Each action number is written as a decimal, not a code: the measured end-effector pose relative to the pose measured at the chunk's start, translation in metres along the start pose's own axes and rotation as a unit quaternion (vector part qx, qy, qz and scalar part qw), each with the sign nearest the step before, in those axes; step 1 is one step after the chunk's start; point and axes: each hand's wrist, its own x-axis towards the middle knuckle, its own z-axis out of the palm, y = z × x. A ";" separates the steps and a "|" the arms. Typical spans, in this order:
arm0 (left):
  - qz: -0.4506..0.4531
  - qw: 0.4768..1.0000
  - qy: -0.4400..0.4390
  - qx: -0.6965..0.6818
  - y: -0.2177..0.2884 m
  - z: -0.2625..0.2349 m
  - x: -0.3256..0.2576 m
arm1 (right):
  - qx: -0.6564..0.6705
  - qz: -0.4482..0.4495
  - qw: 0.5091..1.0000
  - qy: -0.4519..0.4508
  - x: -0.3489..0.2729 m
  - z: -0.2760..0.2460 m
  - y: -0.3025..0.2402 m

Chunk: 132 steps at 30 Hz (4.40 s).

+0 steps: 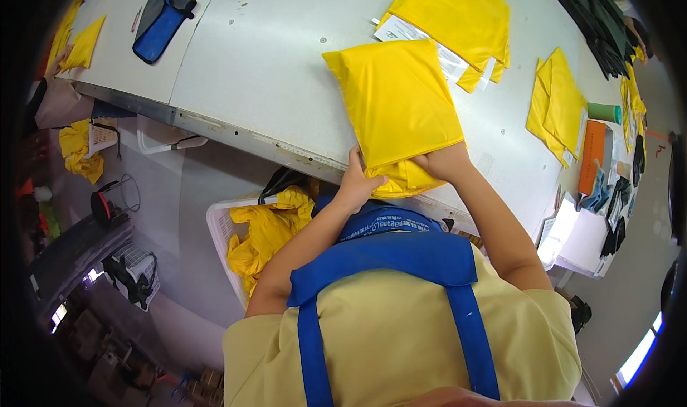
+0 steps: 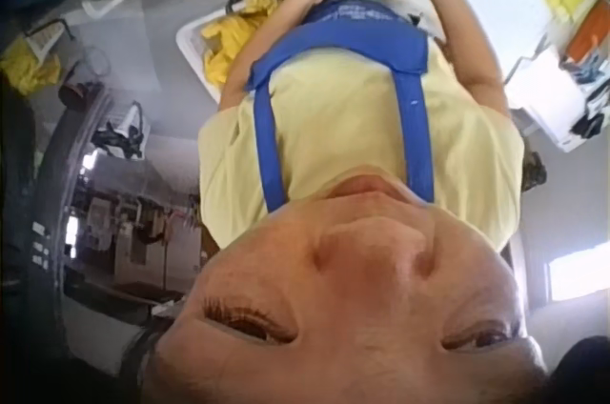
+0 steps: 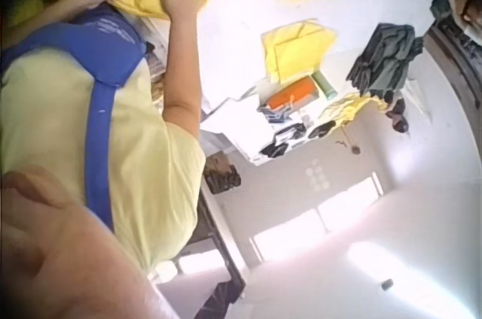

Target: The person folds a yellow raincoat on a white table, smoothing the fabric, aligning edges, and folding it into a compact rectangle. The person uses scissors to trim a small piece of the garment before completing the fold.

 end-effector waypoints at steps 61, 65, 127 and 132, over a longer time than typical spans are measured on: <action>-0.133 0.927 -0.276 0.216 0.054 0.038 0.047 | 0.421 0.175 0.875 -0.162 -0.018 -0.063 0.044; -0.228 0.916 -0.289 0.163 0.075 0.047 0.037 | 0.409 0.171 0.875 -0.193 -0.018 -0.067 0.050; 0.394 0.686 0.015 0.612 0.079 0.068 0.032 | 0.233 0.195 0.946 0.115 -0.002 -0.023 0.030; 0.005 0.883 -0.025 0.468 0.039 0.017 0.036 | 0.207 0.137 0.953 0.172 -0.023 0.002 0.038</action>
